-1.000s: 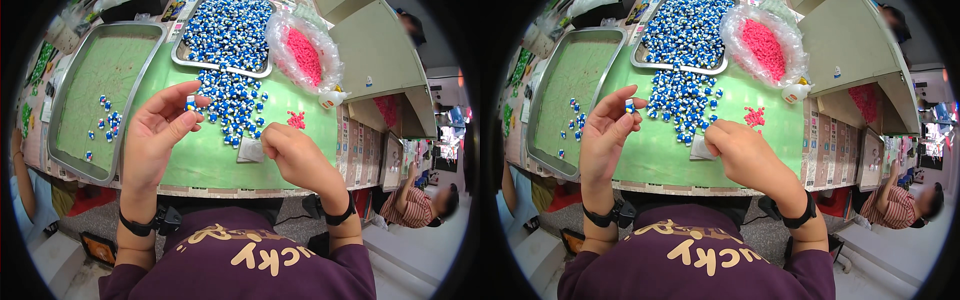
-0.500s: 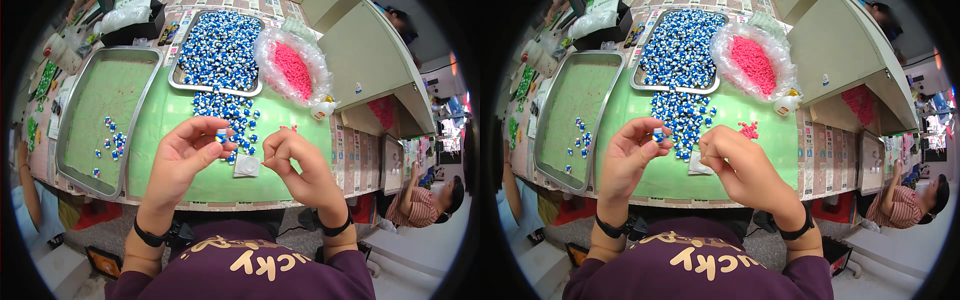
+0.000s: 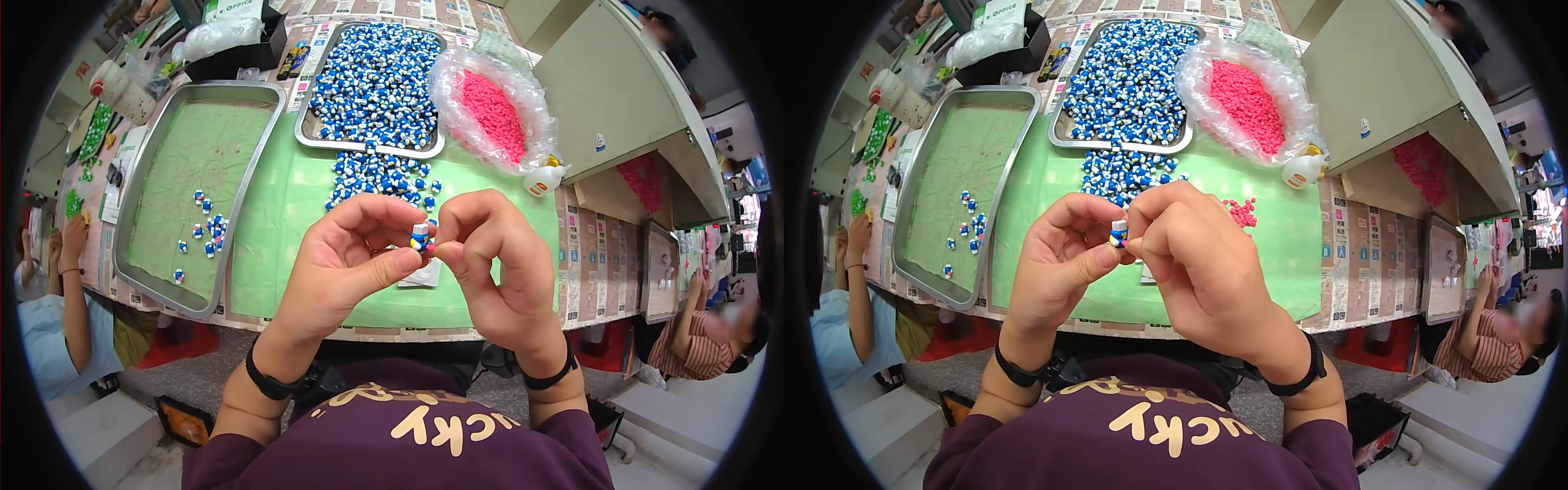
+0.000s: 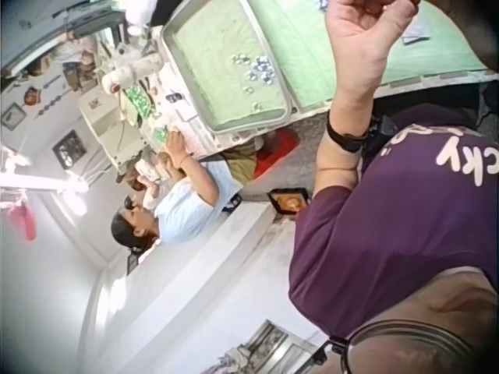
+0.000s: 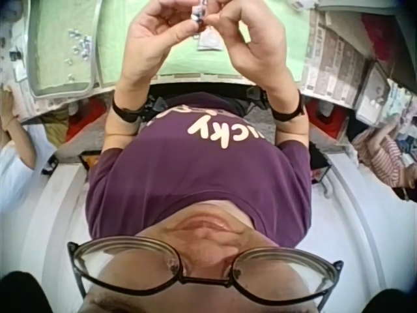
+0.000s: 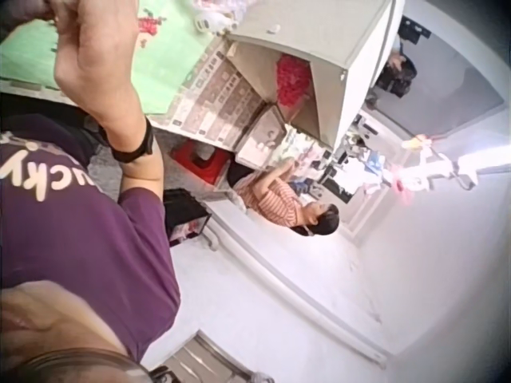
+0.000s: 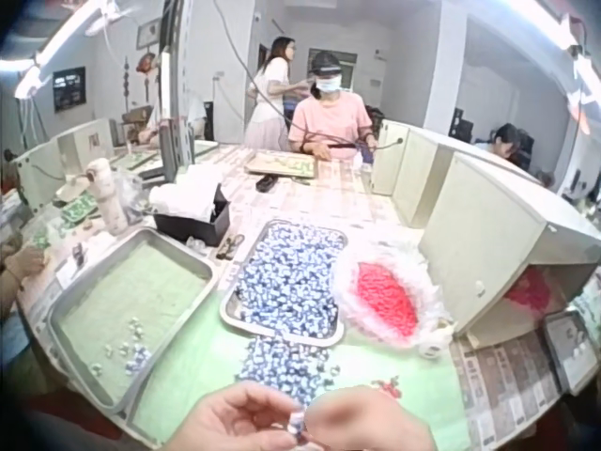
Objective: The person repeatedly picks a blue-and-white capsule from a tray and a small pink piece from a pile, then joins them together by hand. The assembled units are placed into a metal tray on the left. The process is repeated continuously throughout the clip.
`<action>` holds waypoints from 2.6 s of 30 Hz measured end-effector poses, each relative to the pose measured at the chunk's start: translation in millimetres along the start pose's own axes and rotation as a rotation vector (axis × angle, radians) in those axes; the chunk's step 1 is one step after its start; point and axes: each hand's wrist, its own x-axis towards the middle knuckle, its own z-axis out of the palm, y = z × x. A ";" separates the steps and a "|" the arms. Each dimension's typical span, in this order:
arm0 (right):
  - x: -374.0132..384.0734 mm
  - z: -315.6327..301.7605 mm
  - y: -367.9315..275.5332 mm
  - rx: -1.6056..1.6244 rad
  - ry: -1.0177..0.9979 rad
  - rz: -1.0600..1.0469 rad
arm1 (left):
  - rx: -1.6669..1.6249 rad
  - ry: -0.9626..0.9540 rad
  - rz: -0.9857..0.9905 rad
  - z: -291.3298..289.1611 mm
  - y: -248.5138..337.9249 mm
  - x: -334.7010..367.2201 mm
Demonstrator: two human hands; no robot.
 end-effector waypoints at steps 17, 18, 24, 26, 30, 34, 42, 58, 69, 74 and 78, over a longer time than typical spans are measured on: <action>-4.1 5.2 -3.7 -0.037 -0.049 0.080 | 0.380 -0.045 0.180 -2.1 14.4 -1.4; -5.2 6.0 -3.0 -0.012 -0.047 0.105 | 0.404 -0.050 0.184 -3.2 15.0 -1.4; -5.5 1.2 3.4 -0.022 -0.032 0.122 | 0.448 -0.020 0.088 -2.9 14.1 -2.2; -6.5 -0.4 6.6 0.031 -0.011 0.154 | 0.436 -0.026 0.048 -0.3 15.8 -2.5; -7.5 -11.4 7.8 0.086 -0.089 0.169 | 0.477 -0.003 0.065 -4.0 20.7 -1.3; -19.7 -48.9 19.1 -0.114 -0.144 0.312 | 0.738 0.248 0.216 -42.9 44.8 -5.1; -77.2 -85.1 74.6 -0.528 -0.158 0.442 | 1.475 0.880 0.171 -121.2 76.5 -35.4; -73.7 -69.2 82.7 -0.387 -0.078 0.591 | 1.526 0.206 -0.004 -53.9 -6.5 5.7; -77.5 -66.5 86.9 -0.444 -0.074 0.515 | 1.278 0.261 -0.035 -60.7 -4.8 0.1; -77.2 -64.6 87.8 -0.500 -0.123 0.485 | 0.615 0.234 -0.075 -46.5 12.8 -5.5; -73.8 -63.9 87.3 -0.480 -0.145 0.509 | 0.366 0.190 -0.112 -40.4 12.0 -4.4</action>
